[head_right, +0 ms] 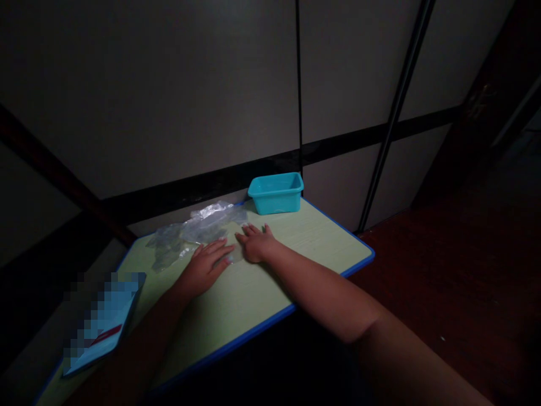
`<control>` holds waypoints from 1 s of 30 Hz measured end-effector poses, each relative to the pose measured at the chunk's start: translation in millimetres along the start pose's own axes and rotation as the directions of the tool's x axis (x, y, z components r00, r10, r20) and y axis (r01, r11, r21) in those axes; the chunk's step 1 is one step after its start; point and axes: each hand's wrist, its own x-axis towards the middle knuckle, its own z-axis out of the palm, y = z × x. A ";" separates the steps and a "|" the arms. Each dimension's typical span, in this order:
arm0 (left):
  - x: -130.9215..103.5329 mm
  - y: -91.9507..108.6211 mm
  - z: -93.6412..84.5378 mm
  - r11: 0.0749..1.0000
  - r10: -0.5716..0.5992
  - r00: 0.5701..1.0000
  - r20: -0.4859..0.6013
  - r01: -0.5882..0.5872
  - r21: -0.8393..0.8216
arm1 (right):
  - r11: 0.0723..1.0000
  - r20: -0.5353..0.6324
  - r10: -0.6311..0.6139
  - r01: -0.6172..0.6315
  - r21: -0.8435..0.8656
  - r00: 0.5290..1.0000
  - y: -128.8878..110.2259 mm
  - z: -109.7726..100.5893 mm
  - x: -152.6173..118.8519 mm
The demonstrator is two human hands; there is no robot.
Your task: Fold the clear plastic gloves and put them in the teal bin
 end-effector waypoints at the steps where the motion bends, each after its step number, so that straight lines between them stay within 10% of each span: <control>1: 0.2 -2.2 -0.6 0.999 -0.035 0.999 -0.020 0.035 0.007 | 1.000 0.024 0.010 -0.010 -0.002 1.000 0.7 -0.8 0.1; 8: -4.9 -21.4 2.3 0.987 -0.154 0.985 0.083 0.156 -0.026 | 0.999 0.078 0.054 -0.054 -0.003 0.996 5.5 -0.8 4.9; 16: -19.2 0.9 -10.9 0.956 -0.292 0.878 0.380 0.259 0.137 | 0.995 0.043 0.099 -0.100 0.028 0.994 15.5 -4.9 6.9; 23: -25.9 3.5 -15.4 0.956 -0.291 0.862 0.414 0.248 0.156 | 0.996 -0.008 0.082 -0.081 0.045 0.997 22.3 -2.3 11.1; 30: -17.3 8.0 -10.4 0.973 -0.228 0.942 0.247 0.208 0.104 | 0.998 -0.005 0.060 -0.060 0.034 0.998 21.2 -2.7 9.6</control>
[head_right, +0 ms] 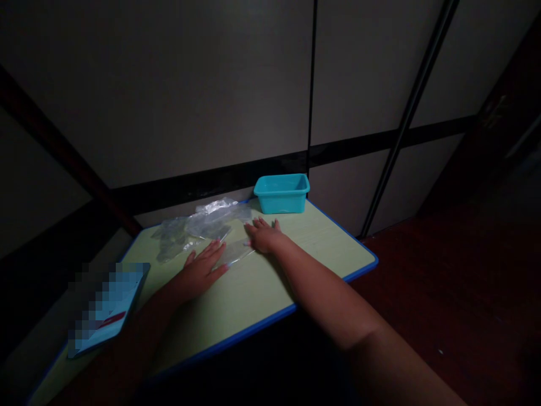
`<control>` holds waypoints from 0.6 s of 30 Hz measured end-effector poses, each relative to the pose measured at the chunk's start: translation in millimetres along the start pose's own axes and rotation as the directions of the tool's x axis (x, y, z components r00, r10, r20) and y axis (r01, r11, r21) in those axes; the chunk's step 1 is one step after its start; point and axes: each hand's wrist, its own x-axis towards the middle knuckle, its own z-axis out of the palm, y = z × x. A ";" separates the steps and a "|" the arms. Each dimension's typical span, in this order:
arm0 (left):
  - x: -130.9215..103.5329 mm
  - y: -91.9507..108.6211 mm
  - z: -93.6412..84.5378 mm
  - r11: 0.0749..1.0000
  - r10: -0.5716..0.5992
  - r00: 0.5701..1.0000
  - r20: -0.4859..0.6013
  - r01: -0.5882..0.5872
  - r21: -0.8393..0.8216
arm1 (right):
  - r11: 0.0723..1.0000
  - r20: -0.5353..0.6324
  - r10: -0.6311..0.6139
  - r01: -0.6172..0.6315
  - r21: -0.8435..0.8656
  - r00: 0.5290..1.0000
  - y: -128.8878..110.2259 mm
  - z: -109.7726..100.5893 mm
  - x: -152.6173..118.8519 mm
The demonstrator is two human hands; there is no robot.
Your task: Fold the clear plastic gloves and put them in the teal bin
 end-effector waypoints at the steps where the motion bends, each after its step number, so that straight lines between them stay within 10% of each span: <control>1: 1.8 0.8 1.3 0.999 0.031 1.000 -0.003 -0.031 -0.013 | 1.000 0.007 0.002 -0.002 -0.002 1.000 -0.7 -0.8 -0.5; 18: 5.5 3.5 4.5 1.000 0.027 0.997 0.073 -0.025 -0.015 | 1.000 0.141 -0.025 0.023 0.021 0.990 -18.5 -2.7 -8.5</control>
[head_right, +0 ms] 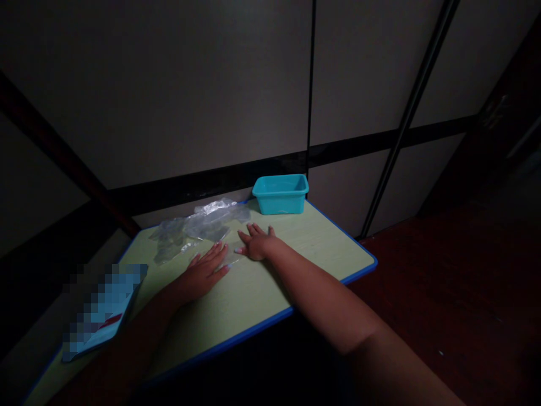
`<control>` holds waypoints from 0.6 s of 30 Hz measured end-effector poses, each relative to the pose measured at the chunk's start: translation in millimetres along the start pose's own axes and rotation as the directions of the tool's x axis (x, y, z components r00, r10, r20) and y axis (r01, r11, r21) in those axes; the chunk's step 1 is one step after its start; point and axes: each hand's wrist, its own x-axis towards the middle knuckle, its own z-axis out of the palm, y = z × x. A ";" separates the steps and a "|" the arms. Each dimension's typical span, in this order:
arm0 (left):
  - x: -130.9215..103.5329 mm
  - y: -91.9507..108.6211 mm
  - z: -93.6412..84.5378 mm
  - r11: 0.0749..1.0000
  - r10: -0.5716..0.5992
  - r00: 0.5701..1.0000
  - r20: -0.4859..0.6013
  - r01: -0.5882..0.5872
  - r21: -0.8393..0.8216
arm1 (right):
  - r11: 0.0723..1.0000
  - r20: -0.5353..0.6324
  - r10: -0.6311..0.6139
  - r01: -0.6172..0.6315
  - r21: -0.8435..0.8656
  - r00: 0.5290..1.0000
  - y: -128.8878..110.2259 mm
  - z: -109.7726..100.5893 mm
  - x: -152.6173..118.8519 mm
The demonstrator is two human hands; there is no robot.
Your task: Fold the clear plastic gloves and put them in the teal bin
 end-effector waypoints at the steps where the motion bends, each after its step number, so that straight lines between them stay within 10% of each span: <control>1: 0.0 -0.3 0.2 1.000 0.008 1.000 0.001 -0.008 0.004 | 1.000 0.011 0.006 -0.006 0.003 1.000 1.3 -1.4 -0.7; 18: 0.8 -3.9 5.1 1.000 0.023 1.000 -0.014 -0.023 0.020 | 0.999 0.043 0.025 -0.024 -0.023 0.999 9.5 -8.4 -4.8</control>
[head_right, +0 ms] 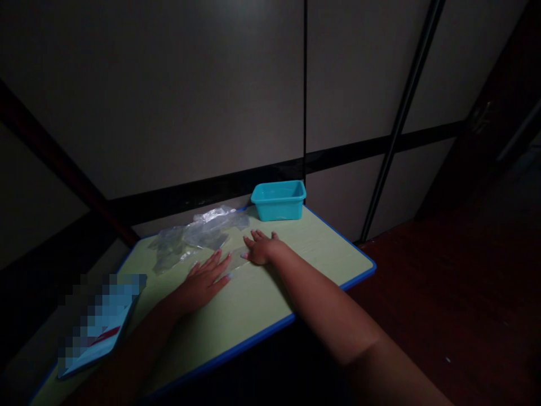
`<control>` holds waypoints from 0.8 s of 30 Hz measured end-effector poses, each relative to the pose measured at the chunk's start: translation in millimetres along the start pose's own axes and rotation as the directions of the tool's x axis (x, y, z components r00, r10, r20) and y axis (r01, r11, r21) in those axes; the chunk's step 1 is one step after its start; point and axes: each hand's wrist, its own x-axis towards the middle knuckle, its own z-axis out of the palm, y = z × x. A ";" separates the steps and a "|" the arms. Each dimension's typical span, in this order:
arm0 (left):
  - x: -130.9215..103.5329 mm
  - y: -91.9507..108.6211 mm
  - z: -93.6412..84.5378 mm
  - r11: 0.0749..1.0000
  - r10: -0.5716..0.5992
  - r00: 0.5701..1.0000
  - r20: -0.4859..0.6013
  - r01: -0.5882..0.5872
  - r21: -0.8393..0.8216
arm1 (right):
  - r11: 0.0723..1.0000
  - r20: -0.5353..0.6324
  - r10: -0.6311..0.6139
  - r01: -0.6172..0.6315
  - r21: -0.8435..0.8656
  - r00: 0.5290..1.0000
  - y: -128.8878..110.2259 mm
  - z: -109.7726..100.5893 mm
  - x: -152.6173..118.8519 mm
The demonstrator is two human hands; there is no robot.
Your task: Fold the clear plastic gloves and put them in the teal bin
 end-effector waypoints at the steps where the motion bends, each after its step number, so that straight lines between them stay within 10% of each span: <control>1: 0.1 0.2 0.1 1.000 -0.003 1.000 -0.004 0.003 -0.001 | 1.000 -0.027 0.000 0.000 0.004 1.000 -1.2 0.1 -0.3; 24: -4.5 2.4 -5.5 0.983 -0.174 0.983 0.064 0.178 -0.051 | 1.000 0.021 -0.026 0.026 -0.001 0.999 -5.8 3.9 -0.5</control>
